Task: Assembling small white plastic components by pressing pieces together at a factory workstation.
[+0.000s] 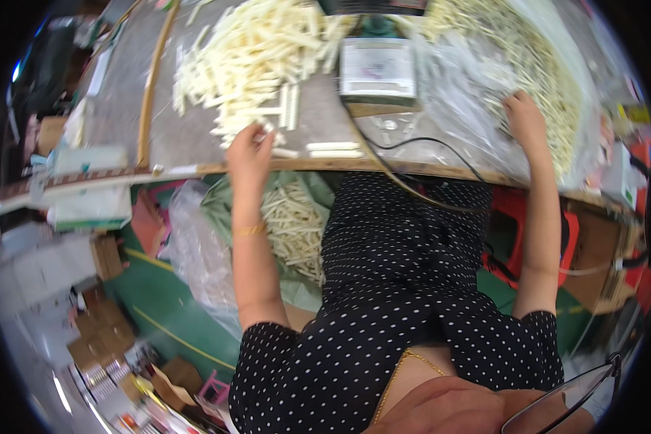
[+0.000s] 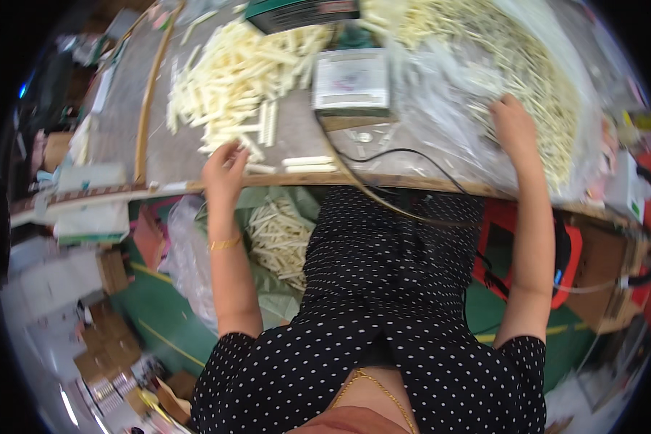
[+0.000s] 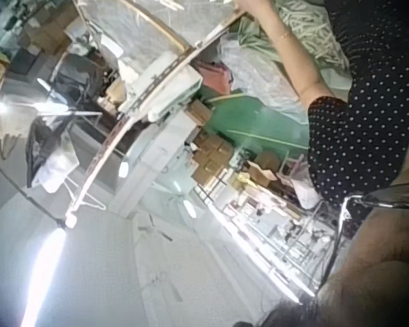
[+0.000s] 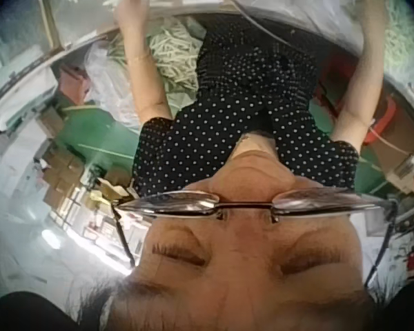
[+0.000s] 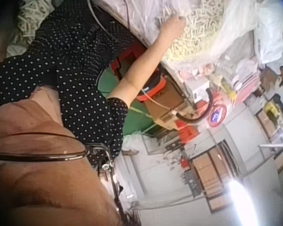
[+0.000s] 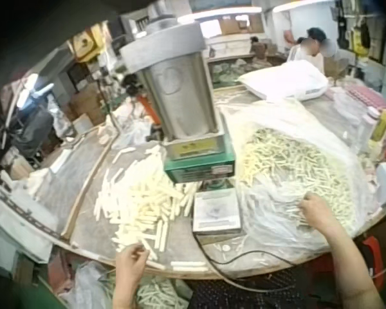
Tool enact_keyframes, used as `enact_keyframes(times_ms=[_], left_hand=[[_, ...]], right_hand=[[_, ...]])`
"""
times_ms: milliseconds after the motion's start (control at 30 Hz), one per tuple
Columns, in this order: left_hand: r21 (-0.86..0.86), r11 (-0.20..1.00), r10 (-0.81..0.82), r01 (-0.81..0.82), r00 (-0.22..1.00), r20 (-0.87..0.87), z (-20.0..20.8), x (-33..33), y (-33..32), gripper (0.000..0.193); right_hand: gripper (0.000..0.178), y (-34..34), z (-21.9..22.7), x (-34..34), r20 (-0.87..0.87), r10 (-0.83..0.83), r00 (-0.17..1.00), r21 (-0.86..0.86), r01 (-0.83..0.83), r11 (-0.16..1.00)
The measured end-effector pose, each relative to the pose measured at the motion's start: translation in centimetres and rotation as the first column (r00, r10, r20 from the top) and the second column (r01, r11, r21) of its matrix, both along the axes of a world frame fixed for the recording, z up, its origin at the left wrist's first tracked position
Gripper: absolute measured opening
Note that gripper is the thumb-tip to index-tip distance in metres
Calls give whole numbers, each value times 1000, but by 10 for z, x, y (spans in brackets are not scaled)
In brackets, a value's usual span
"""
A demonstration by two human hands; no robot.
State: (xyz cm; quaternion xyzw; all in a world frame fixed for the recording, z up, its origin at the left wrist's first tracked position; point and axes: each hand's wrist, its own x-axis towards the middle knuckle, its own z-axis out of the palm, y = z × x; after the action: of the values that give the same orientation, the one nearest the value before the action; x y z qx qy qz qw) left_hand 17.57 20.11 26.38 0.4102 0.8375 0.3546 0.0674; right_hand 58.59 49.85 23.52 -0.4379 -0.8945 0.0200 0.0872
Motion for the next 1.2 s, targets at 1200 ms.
enact_keyframes(times_ms=[1200], left_hand=[[287,804,-561,522,503,657,8,97,92,17]], right_hand=[[11,-77,68,-124,-652,339,678,-106,-524,845]])
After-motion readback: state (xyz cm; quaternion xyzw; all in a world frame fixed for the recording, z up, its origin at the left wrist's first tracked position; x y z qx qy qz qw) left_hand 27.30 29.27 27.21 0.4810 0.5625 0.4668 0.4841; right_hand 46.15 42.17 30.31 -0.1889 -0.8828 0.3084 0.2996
